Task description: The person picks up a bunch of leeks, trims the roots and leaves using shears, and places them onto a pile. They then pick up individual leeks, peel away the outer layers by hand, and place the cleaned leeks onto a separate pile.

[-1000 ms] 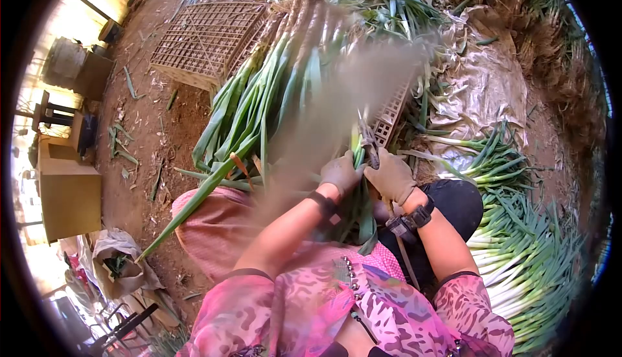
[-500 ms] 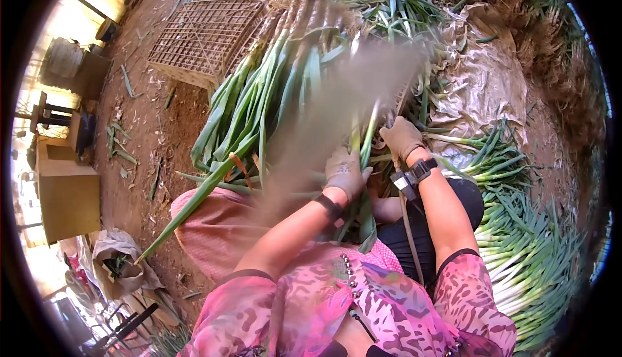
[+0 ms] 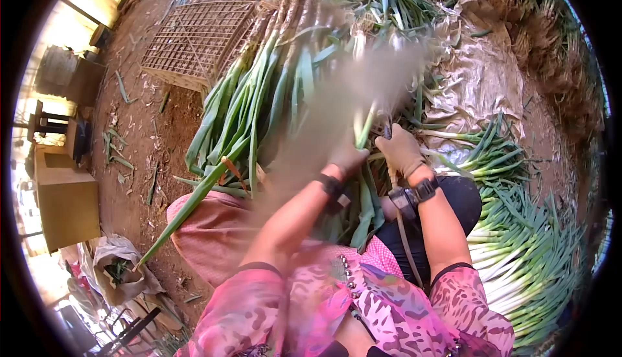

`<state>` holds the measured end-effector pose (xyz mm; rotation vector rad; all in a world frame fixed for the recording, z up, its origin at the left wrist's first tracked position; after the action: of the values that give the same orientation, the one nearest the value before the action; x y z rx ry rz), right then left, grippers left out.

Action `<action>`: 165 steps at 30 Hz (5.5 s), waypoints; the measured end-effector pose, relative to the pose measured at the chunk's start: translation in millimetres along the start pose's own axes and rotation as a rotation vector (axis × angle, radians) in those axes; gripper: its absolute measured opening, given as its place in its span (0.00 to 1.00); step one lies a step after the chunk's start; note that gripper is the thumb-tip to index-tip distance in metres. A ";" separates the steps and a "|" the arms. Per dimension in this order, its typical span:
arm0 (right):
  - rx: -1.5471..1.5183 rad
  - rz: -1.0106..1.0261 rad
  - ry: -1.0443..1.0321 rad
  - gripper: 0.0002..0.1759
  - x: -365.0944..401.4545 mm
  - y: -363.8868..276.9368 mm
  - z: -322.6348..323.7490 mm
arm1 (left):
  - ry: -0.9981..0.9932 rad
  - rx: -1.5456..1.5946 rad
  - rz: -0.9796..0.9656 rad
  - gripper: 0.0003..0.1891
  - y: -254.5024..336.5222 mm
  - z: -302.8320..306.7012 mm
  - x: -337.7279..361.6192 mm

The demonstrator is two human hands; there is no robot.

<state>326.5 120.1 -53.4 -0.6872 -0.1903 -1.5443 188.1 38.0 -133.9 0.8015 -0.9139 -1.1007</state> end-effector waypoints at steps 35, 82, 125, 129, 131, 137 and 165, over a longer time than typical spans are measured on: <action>-0.061 0.103 -0.074 0.24 52.5 28.6 -16.7 | 0.165 -1.007 -0.002 0.14 105.1 109.0 -36.1; 0.212 0.069 0.017 0.25 -29.5 -61.1 -17.2 | -0.214 -0.551 -0.142 0.16 8.2 3.2 47.8; 0.017 0.230 -0.224 0.23 85.3 18.2 -20.8 | 0.124 0.212 -0.013 0.19 -19.8 55.6 28.2; 0.013 0.252 -0.127 0.22 78.4 14.9 -28.5 | 0.156 0.058 -0.037 0.22 -49.4 31.3 21.0; 0.044 0.276 -0.089 0.23 63.3 5.3 -34.0 | 0.161 0.100 0.002 0.26 -34.8 37.8 24.6; 0.000 0.274 -0.003 0.24 11.2 -21.5 -30.9 | 0.096 0.282 0.050 0.31 -40.6 42.7 33.6; 0.144 0.310 -0.101 0.23 84.7 1.4 -20.1 | 0.146 0.214 0.081 0.47 -13.5 66.7 57.1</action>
<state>326.3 37.7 -25.4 -0.6477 -0.2563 -1.1889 133.1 -26.2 -106.6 0.9990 -0.9418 -0.8711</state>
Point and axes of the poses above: each hand's wrist, its own x-axis away from the middle knuckle, its own z-axis out of the back of the hand, y = z × x, the point moved 2 cm from there along -x, towards the middle knuckle, and after that the axes turned 15 degrees about -z, right-handed, at the moved point
